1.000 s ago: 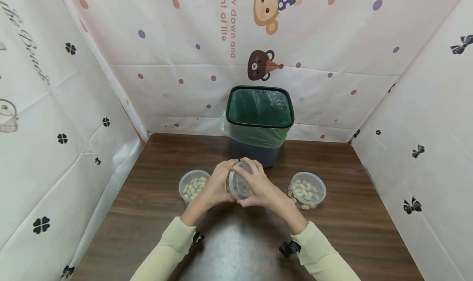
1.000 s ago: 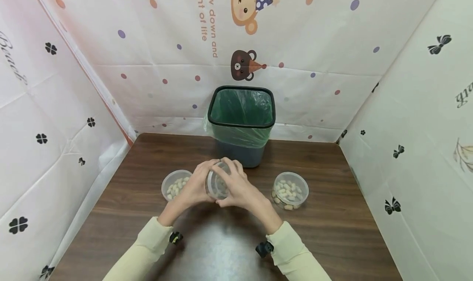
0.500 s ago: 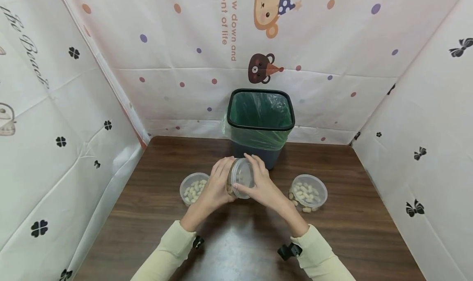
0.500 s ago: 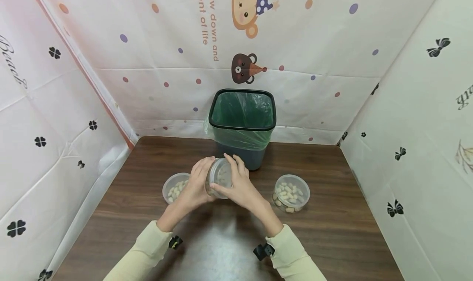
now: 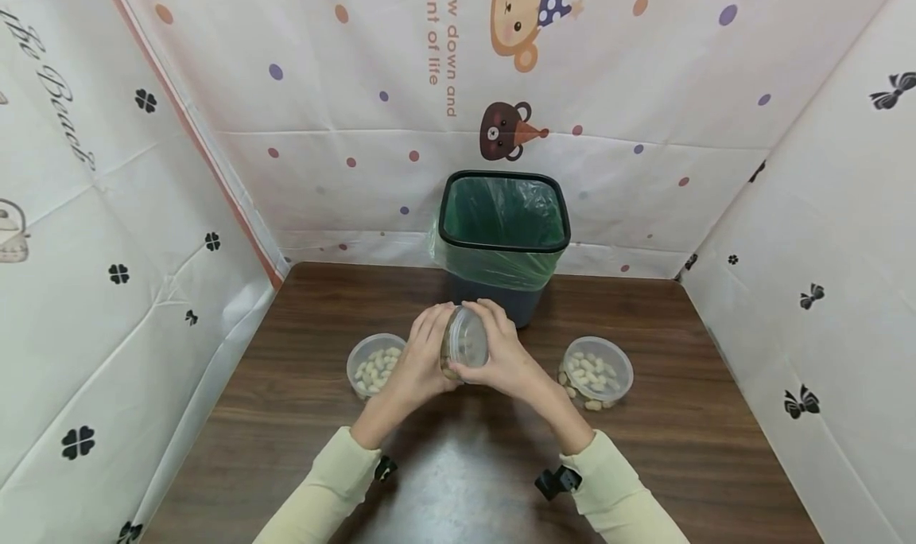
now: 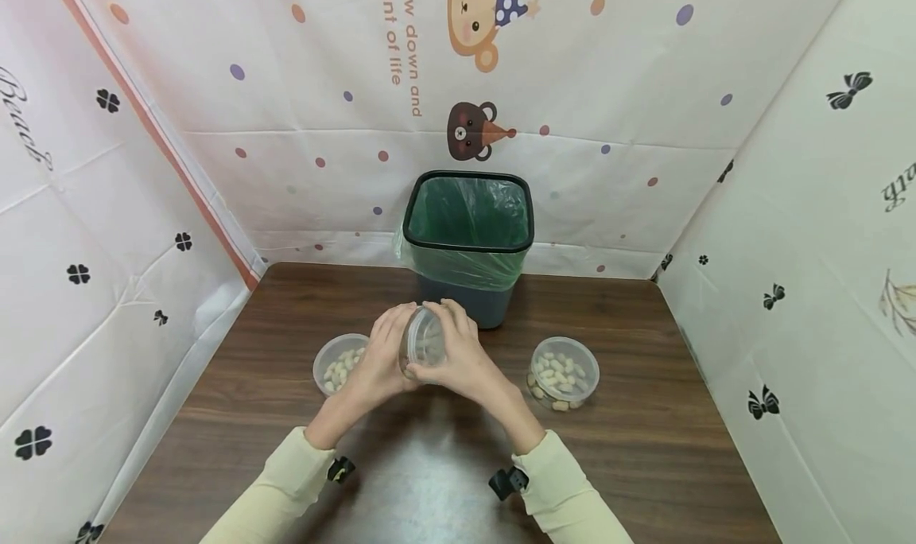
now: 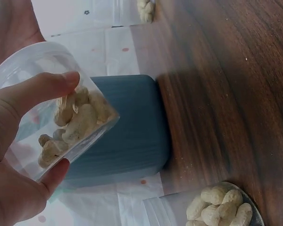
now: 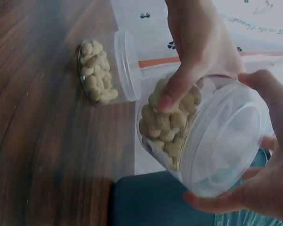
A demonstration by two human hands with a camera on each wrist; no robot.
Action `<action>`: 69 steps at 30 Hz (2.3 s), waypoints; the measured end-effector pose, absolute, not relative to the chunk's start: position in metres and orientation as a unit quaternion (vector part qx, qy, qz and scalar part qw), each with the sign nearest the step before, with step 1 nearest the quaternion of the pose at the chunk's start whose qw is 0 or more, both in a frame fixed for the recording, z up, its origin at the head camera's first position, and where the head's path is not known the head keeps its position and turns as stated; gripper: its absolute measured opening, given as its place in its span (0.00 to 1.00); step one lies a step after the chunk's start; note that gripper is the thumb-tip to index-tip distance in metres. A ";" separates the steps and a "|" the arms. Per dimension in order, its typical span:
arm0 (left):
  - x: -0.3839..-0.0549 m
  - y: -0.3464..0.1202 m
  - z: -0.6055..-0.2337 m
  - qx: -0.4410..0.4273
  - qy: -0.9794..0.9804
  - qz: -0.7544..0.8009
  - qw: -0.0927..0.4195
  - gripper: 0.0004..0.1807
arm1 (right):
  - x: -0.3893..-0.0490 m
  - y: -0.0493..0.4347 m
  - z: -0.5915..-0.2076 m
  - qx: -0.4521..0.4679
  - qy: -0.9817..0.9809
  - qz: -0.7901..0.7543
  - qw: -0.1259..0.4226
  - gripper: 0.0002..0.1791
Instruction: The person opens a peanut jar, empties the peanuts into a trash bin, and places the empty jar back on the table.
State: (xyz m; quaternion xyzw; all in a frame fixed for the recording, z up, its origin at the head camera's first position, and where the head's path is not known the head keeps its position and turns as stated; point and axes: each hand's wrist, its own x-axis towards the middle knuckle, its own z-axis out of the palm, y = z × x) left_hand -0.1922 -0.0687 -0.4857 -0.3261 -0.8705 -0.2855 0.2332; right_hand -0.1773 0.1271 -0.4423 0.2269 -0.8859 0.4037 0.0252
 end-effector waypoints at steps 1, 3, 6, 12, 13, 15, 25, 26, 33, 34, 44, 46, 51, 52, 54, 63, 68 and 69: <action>-0.192 -0.069 -0.486 -0.326 -0.871 -0.289 0.228 0.69 | -0.178 0.129 -0.443 0.243 -0.885 0.396 0.031 0.54; -0.192 -0.069 -0.486 -0.324 -0.871 -0.297 0.218 0.69 | -0.180 0.132 -0.444 0.279 -0.882 0.378 0.045 0.53; -0.192 -0.070 -0.486 -0.328 -0.869 -0.307 0.206 0.70 | -0.183 0.138 -0.445 0.328 -0.876 0.348 0.065 0.53; -0.194 -0.071 -0.487 -0.345 -0.857 -0.325 0.200 0.70 | -0.190 0.145 -0.447 0.421 -0.851 0.287 0.130 0.52; -0.195 -0.071 -0.487 -0.347 -0.856 -0.329 0.197 0.70 | -0.192 0.146 -0.448 0.433 -0.845 0.279 0.141 0.52; -0.194 -0.071 -0.488 -0.346 -0.856 -0.335 0.189 0.70 | -0.193 0.148 -0.448 0.449 -0.838 0.267 0.156 0.52; -0.195 -0.076 -0.488 -0.305 -0.864 -0.372 0.153 0.71 | -0.191 0.165 -0.454 0.407 -0.844 0.315 0.149 0.52; -0.195 -0.078 -0.488 -0.299 -0.866 -0.371 0.151 0.72 | -0.190 0.168 -0.456 0.397 -0.848 0.319 0.146 0.52; -0.194 -0.087 -0.489 -0.260 -0.877 -0.378 0.146 0.73 | -0.186 0.185 -0.477 0.298 -0.884 0.340 0.118 0.52; -0.195 -0.088 -0.489 -0.255 -0.877 -0.380 0.145 0.73 | -0.187 0.187 -0.481 0.284 -0.888 0.344 0.114 0.53; -0.196 -0.092 -0.489 -0.248 -0.875 -0.389 0.149 0.73 | -0.189 0.196 -0.512 0.170 -0.900 0.398 0.060 0.56; -0.197 -0.092 -0.490 -0.250 -0.874 -0.388 0.154 0.73 | -0.190 0.196 -0.518 0.156 -0.898 0.408 0.057 0.54; -0.196 -0.093 -0.489 -0.253 -0.872 -0.384 0.165 0.73 | -0.190 0.197 -0.535 0.138 -0.893 0.425 0.055 0.50; -0.196 -0.094 -0.489 -0.253 -0.873 -0.384 0.165 0.73 | -0.190 0.197 -0.538 0.136 -0.893 0.425 0.056 0.51; -0.196 -0.095 -0.489 -0.253 -0.873 -0.381 0.167 0.74 | -0.190 0.198 -0.542 0.135 -0.892 0.427 0.057 0.53; -0.199 -0.096 -0.488 -0.257 -0.868 -0.385 0.179 0.74 | -0.187 0.205 -0.549 0.130 -0.913 0.385 -0.032 0.66; -0.203 -0.093 -0.487 -0.258 -0.865 -0.390 0.180 0.74 | -0.187 0.207 -0.554 0.128 -0.931 0.338 -0.058 0.65; -0.204 -0.092 -0.486 -0.258 -0.866 -0.390 0.178 0.74 | -0.187 0.208 -0.554 0.130 -0.932 0.334 -0.057 0.65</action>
